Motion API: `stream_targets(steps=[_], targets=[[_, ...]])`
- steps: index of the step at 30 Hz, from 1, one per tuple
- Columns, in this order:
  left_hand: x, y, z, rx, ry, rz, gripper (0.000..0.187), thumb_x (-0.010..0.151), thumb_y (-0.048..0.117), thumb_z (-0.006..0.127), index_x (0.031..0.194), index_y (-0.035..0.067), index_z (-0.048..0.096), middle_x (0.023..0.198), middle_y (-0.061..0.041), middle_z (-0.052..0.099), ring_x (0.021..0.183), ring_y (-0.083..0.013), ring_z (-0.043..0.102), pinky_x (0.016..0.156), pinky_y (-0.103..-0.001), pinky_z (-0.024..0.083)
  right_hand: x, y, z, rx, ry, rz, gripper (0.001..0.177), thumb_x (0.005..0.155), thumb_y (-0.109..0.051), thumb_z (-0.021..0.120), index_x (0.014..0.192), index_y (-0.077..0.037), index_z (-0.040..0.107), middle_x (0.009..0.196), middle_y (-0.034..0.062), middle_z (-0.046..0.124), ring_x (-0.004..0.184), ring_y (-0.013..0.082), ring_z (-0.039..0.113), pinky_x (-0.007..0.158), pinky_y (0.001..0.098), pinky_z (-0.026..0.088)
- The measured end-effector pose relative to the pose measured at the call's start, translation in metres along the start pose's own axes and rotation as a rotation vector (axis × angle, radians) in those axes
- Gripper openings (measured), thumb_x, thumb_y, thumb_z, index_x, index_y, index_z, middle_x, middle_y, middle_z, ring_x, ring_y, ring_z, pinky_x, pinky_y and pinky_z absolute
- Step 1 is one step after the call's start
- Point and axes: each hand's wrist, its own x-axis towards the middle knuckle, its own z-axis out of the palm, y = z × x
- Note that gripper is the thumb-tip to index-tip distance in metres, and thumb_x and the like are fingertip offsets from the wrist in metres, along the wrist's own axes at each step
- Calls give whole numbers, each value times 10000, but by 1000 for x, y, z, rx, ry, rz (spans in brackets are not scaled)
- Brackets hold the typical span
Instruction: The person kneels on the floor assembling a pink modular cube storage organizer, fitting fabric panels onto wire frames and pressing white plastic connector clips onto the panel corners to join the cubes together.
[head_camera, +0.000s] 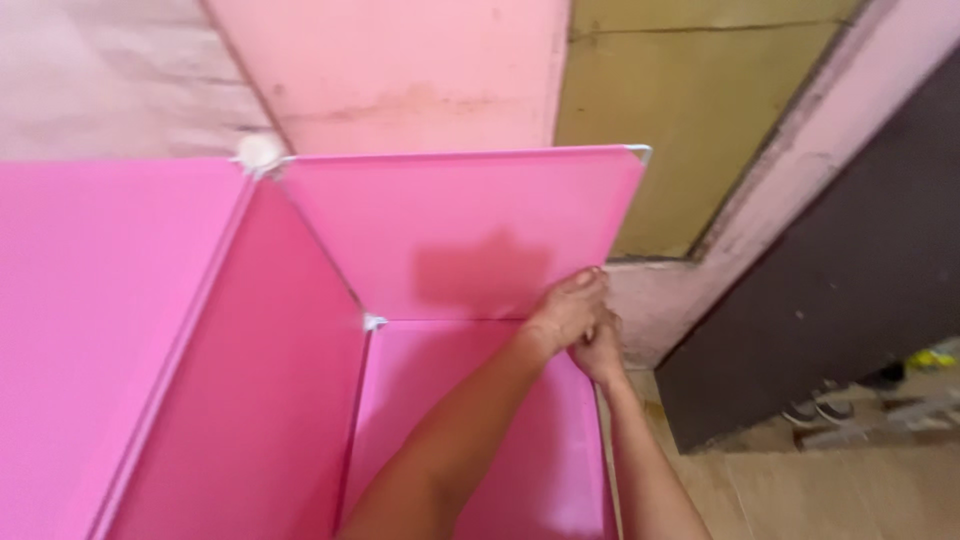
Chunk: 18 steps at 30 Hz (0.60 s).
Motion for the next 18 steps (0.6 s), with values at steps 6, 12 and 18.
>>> stream_targets(steps=[6,12,18], targets=[[-27,-32,-103,-254,276,-270,283,919,221,671,1196,177,709,1331,23,660,1282,-188,593,1127,-433,450,-2,-106,-36,-158,553,-180,520,838,-85,737,1309,95,609,1204,252,534,1115,424,508,951,501,420],[-57,-104,-203,-28,481,-677,340,986,104,641,1319,168,667,1294,-9,657,1204,-244,615,1050,-448,437,30,-249,-76,-4,442,-616,316,969,-10,681,1276,-77,640,1221,145,596,1189,352,558,1038,472,438],[-76,-176,-256,199,370,-885,533,1015,115,518,1545,72,486,1599,-88,495,1528,-284,369,1251,-533,237,79,-356,-92,-152,354,-822,459,1000,-2,584,1458,6,555,1481,196,548,1396,392,512,1184,516,378]])
